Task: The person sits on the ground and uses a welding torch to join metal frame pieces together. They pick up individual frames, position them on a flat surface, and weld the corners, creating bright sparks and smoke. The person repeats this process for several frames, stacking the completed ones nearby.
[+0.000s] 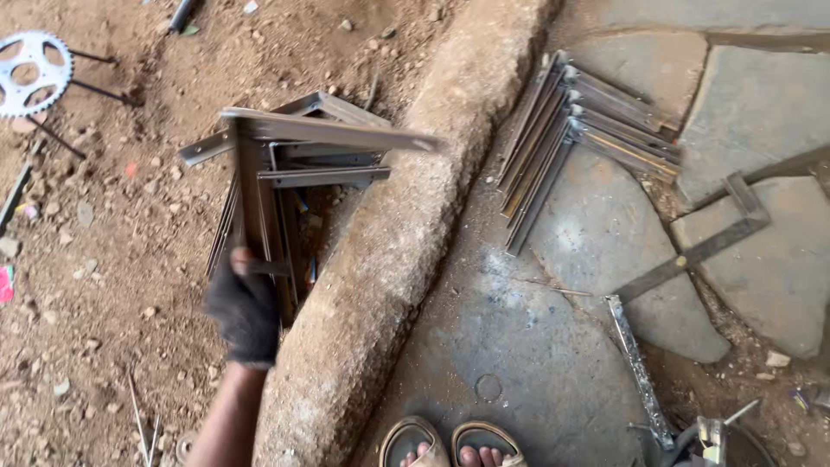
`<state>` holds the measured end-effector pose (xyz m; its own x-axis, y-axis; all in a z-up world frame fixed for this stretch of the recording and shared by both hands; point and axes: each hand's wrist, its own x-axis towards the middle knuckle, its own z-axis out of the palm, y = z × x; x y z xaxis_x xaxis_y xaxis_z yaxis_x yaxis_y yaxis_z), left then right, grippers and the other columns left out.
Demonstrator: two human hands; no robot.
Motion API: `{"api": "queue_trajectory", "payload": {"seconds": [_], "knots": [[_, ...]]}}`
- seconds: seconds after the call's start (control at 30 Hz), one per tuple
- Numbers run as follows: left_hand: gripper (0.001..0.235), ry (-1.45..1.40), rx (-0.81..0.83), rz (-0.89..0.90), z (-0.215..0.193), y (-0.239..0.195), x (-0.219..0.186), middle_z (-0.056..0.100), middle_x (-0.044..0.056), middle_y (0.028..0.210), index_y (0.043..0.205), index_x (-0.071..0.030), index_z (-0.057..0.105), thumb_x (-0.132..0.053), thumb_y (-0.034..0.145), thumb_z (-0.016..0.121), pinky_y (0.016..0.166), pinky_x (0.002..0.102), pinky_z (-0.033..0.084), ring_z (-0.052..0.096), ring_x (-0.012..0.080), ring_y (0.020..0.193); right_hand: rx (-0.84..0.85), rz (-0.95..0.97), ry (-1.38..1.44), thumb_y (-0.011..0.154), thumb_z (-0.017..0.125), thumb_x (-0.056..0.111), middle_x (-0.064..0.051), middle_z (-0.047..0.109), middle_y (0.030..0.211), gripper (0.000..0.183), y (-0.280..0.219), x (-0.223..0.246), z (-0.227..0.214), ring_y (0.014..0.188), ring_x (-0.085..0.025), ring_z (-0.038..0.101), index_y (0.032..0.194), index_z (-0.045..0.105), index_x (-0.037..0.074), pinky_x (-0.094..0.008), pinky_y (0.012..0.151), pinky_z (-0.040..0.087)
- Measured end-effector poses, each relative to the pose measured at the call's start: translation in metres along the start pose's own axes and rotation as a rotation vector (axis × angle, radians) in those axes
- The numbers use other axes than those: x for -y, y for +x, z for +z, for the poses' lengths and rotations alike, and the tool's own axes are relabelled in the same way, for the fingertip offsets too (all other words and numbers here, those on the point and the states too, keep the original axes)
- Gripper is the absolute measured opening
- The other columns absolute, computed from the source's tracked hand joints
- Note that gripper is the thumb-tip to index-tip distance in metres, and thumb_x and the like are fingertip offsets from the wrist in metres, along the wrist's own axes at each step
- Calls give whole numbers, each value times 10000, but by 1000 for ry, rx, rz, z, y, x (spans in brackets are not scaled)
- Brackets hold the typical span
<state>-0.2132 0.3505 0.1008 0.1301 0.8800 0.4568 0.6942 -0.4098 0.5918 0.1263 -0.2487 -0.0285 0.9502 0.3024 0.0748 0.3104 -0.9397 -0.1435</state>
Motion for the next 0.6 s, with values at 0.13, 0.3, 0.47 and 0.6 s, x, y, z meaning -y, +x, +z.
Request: {"api": "queue_trajectory", "payload": {"seconds": [0.13,0.3,0.47,0.6], "knots": [[389,218,323,204,29,-57,-62,704,202,744,841,-123,769,-365,1014,519,653,519,488,658,397,680,-79,-149,44,826,734,528,-286,685,1041,576,6,-23,11,1071,-486,654,1068,656,12,-496,1011,510],[411,-202,821,-252,78,-168,-164,756,176,819,922,-143,780,-416,1011,486,697,500,541,721,390,776,11,12,-14,831,718,537,-317,667,1076,612,-52,-68,4,1047,-509,644,1096,643,-10,-529,926,527],[428,-21,834,-77,115,-214,-192,743,207,884,1075,-154,764,-464,991,481,721,549,516,696,440,816,145,252,45,816,723,509,-330,676,1033,615,-55,-50,-7,899,-507,679,1205,651,39,-570,739,553],[463,84,928,-181,126,-225,-158,746,203,878,1064,-174,765,-486,1021,426,748,532,540,713,426,822,224,311,41,838,712,531,-276,724,901,611,-52,-44,-14,843,-484,708,1206,633,50,-562,721,566]]}}
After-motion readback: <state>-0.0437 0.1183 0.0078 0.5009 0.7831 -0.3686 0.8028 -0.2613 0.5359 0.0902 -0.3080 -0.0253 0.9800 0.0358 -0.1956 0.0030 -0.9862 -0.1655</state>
